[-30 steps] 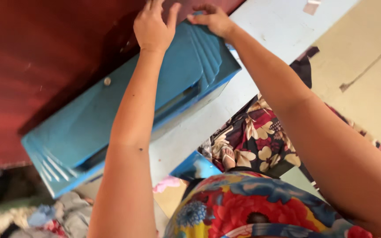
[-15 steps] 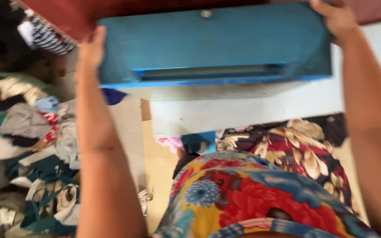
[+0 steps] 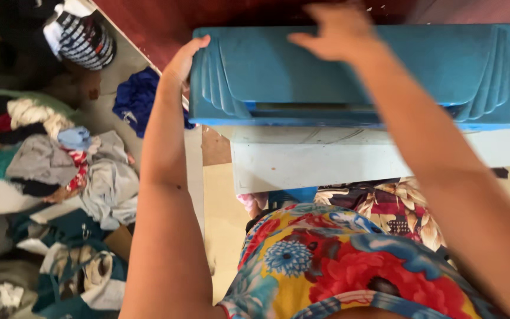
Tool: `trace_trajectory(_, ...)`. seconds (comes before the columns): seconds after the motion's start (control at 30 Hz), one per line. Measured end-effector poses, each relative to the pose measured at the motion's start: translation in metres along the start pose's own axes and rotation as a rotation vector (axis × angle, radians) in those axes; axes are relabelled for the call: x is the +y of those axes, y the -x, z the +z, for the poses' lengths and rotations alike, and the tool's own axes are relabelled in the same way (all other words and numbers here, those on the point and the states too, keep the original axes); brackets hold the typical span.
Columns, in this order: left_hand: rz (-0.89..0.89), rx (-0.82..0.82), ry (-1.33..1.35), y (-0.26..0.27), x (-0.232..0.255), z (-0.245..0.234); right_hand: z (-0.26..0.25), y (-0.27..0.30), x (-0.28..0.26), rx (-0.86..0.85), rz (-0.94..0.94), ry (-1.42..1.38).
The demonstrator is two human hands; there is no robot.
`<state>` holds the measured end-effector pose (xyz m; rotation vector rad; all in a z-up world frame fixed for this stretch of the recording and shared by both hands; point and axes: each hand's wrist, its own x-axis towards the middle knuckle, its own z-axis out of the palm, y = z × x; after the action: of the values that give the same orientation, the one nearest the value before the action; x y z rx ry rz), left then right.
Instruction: The person assembles a plastic drawer unit by inserting drawers into the frame, marking alignment points with a marker, and adjusting the fit. They repeatedly remove and reinsert drawers to align them correctly.
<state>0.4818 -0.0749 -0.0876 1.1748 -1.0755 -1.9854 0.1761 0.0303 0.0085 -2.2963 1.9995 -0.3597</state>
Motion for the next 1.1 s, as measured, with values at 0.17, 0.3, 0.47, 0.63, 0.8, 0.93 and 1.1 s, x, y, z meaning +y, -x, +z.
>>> trace_trajectory(0.17, 0.013, 0.006, 0.066, -0.012, -0.010, -0.009, 0.041, -0.039, -0.050, -0.207, 0.278, -0.037)
trace_trajectory(0.3, 0.189, -0.038, 0.062, -0.011, -0.022, -0.013, 0.023, -0.030, -0.059, -0.115, 0.217, 0.010)
trace_trajectory(0.47, 0.179, -0.017, 0.107, -0.015, -0.034, -0.017, -0.010, -0.022, -0.117, 0.364, -0.159, -0.077)
trace_trajectory(0.63, 0.340, -0.166, 0.293, -0.023, -0.053, -0.025, 0.005, -0.015, -0.197, 0.253, -0.104, 0.121)
trace_trajectory(0.8, 0.275, -0.293, 0.433, -0.014, -0.050, -0.020, 0.039, -0.001, -0.213, -0.127, -0.055, -0.010)
trace_trajectory(0.93, 0.397, -0.009, 0.007, 0.008, -0.015, -0.011, 0.054, 0.044, -0.176, 0.164, -0.140, -0.203)
trace_trajectory(1.1, 0.956, 0.227, -1.086, 0.027, 0.032, 0.050, 0.071, 0.151, -0.111, 0.812, 0.224, -0.550)
